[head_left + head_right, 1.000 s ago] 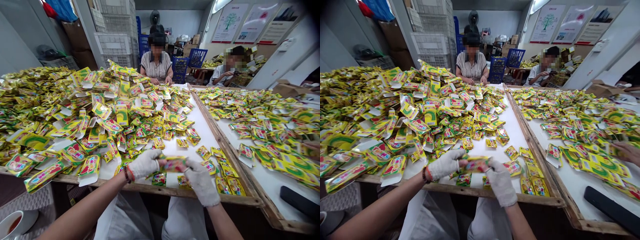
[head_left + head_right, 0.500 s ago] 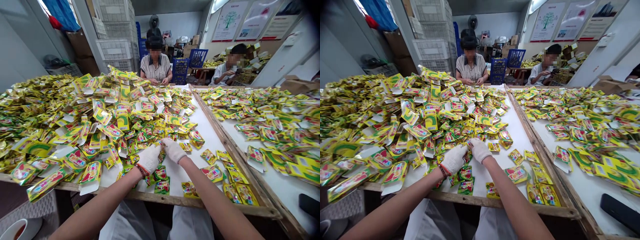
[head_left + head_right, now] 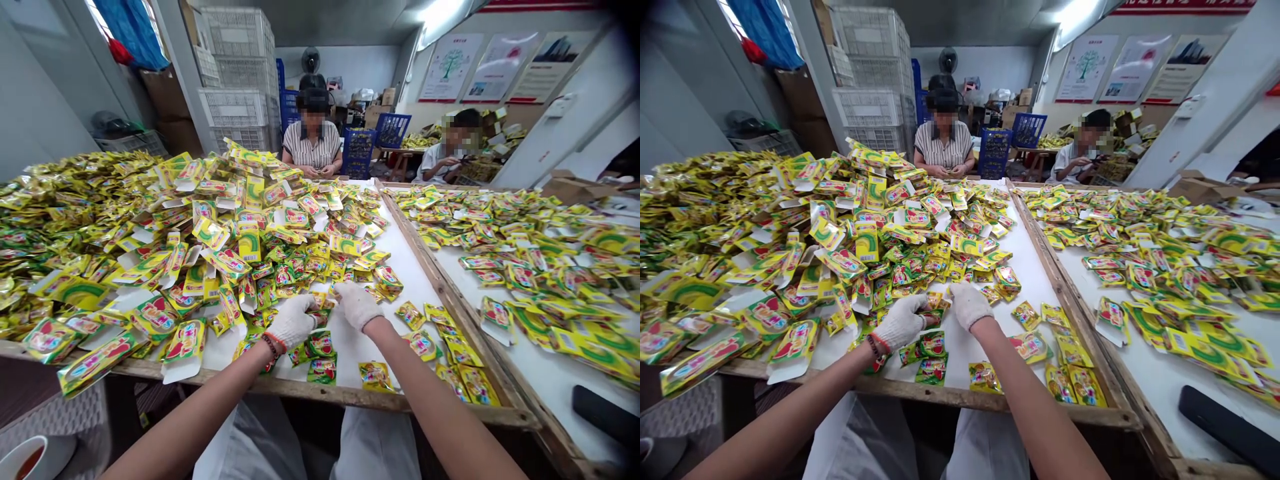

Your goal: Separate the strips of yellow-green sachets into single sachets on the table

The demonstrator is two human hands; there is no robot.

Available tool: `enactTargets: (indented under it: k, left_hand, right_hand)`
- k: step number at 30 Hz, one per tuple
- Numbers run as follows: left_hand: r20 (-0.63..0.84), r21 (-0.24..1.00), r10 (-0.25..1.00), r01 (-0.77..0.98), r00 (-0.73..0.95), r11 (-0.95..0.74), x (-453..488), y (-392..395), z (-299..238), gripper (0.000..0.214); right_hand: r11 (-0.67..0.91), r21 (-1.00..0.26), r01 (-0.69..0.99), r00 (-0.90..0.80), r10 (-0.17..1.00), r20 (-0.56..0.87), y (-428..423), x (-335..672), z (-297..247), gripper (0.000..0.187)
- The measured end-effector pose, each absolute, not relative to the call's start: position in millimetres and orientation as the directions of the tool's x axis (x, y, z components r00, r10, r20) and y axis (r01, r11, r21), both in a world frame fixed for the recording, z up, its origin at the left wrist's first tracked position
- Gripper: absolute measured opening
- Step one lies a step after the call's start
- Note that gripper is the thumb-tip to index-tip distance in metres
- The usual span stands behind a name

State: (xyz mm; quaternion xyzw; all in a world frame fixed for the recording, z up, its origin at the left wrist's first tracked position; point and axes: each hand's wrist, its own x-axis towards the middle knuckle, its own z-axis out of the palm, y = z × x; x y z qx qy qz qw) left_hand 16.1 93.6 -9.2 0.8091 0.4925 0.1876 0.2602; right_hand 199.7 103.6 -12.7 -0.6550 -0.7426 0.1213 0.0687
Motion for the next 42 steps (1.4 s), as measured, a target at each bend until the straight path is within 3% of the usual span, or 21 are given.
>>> enactTargets:
  k: [4,7,12,16,18,21,23,24,28,32,34,36,38,40,42]
  left_hand:
    - [0.056,0.801,0.921,0.534,0.385,-0.272,2,84,-7,0.016]
    - [0.009,0.901,0.941,0.405,0.339,-0.155,-10,78,-12,0.018]
    - [-0.020,0.912,0.969,0.401,0.248,-0.084,-24,75,-25,0.019]
    - [-0.039,0.921,0.974,0.387,0.224,-0.052,-25,76,-31,0.023]
    - [-0.054,0.928,0.973,0.370,0.224,-0.034,-25,76,-30,0.024]
    - [-0.095,0.954,0.953,0.301,0.287,0.004,-22,73,-26,0.028]
    - [-0.123,0.970,0.927,0.239,0.355,0.037,-20,69,-20,0.033]
    - [-0.131,0.978,0.908,0.200,0.397,0.054,-18,66,-16,0.035]
    - [-0.135,0.985,0.819,0.167,0.558,0.049,-14,55,-2,0.036]
    - [-0.114,0.951,0.827,0.302,0.551,-0.070,-18,51,-1,0.027]
    - [-0.095,0.941,0.858,0.328,0.505,-0.089,-20,47,-5,0.025]
    - [-0.069,0.926,0.877,0.358,0.476,-0.122,-23,41,-5,0.025]
    - [-0.011,0.883,0.896,0.425,0.444,-0.199,-31,36,-1,0.023]
    - [0.107,0.732,0.903,0.582,0.415,-0.354,-46,35,10,0.018]
    - [0.241,0.398,0.869,0.773,0.432,-0.495,-70,41,20,0.018]
  right_hand:
    - [0.238,-0.314,0.919,-0.272,0.960,-0.069,124,179,-15,0.035]
    - [0.239,-0.339,0.910,-0.286,0.953,-0.098,130,175,-24,0.036]
    - [0.146,-0.411,0.900,-0.201,0.975,-0.095,114,191,-38,0.012]
    - [0.077,-0.497,0.864,-0.088,0.996,0.000,87,202,-32,0.012]
    - [0.073,-0.610,0.789,-0.053,0.997,0.051,71,205,-25,0.013]
    - [0.083,-0.918,0.389,-0.053,0.996,0.067,48,207,-13,0.019]
    - [0.022,-0.991,0.130,-0.129,0.992,0.005,36,206,-6,0.025]
    - [-0.033,-0.994,0.102,-0.200,0.978,-0.053,32,206,-4,0.026]
    - [-0.172,-0.949,0.263,-0.410,0.871,-0.271,26,201,-4,0.022]
    - [-0.004,-0.932,0.363,-0.268,0.957,-0.109,23,188,-13,0.019]
    - [0.030,-0.939,0.342,-0.184,0.982,-0.036,19,177,-18,0.030]
    - [-0.002,-0.944,0.330,-0.185,0.980,-0.067,13,166,-21,0.041]
    - [-0.042,-0.928,0.369,-0.183,0.976,-0.117,9,158,-23,0.039]
    - [-0.061,-0.912,0.406,-0.130,0.984,-0.124,7,156,-27,0.038]
    - [-0.069,-0.919,0.388,-0.080,0.991,-0.108,7,158,-32,0.044]
